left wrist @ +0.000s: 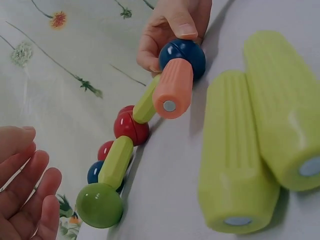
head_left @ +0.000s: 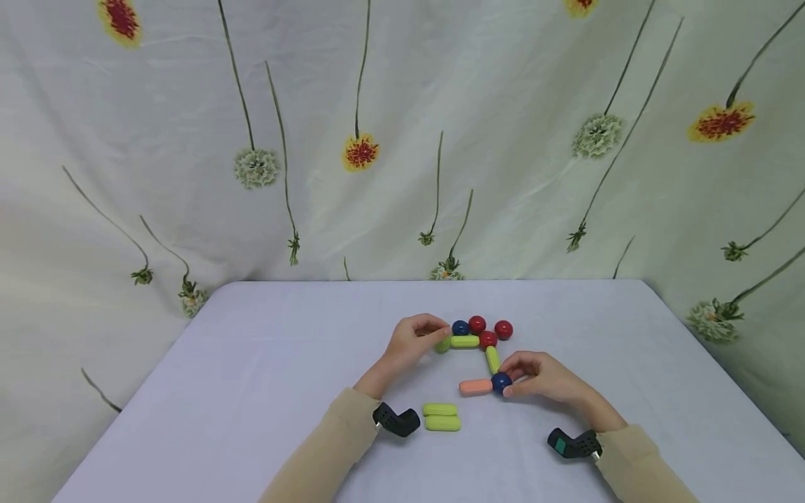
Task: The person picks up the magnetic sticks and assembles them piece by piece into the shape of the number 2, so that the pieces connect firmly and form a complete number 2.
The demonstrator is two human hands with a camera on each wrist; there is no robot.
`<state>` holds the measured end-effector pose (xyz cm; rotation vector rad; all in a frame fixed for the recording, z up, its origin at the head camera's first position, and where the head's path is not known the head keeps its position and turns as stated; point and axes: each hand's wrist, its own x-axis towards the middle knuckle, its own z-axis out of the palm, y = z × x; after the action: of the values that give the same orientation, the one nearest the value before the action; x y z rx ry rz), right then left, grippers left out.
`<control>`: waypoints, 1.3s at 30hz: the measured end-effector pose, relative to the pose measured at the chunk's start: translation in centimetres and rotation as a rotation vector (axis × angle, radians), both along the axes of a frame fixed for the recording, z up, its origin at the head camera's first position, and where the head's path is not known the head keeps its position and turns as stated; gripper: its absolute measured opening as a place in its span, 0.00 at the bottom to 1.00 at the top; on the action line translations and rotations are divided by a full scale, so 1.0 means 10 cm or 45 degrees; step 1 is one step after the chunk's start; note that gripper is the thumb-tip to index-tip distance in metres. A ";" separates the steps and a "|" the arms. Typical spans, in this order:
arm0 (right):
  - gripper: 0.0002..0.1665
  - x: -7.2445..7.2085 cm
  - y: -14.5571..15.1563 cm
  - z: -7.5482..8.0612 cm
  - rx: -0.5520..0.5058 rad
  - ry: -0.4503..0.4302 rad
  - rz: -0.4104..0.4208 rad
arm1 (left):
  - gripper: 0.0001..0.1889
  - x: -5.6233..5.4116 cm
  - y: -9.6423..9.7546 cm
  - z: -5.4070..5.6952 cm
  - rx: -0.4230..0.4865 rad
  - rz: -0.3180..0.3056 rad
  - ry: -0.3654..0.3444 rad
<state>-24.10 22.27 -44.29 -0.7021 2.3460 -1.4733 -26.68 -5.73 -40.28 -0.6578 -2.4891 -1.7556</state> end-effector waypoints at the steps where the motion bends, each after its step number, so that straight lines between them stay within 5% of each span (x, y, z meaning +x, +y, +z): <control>1: 0.19 0.00 0.00 0.00 -0.001 0.000 0.000 | 0.10 -0.05 0.00 -0.04 0.007 0.009 0.002; 4: 0.19 0.00 0.00 0.00 -0.005 0.001 0.003 | 0.10 -0.16 0.01 -0.12 0.017 0.040 -0.004; 16: 0.19 0.01 0.01 0.01 -0.010 0.003 0.005 | 0.10 -0.32 0.12 -0.06 -0.066 0.094 -0.053; 24: 0.19 0.01 0.00 0.01 -0.012 -0.006 -0.003 | 0.10 -0.37 0.18 -0.01 -0.133 0.115 -0.115; 39: 0.19 0.02 -0.01 0.03 -0.004 -0.013 -0.008 | 0.10 -0.46 0.29 -0.07 -0.202 0.113 -0.158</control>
<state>-23.93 22.17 -44.02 -0.6875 2.3405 -1.4802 -31.31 -2.80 -40.96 -0.4496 -2.7156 -1.6291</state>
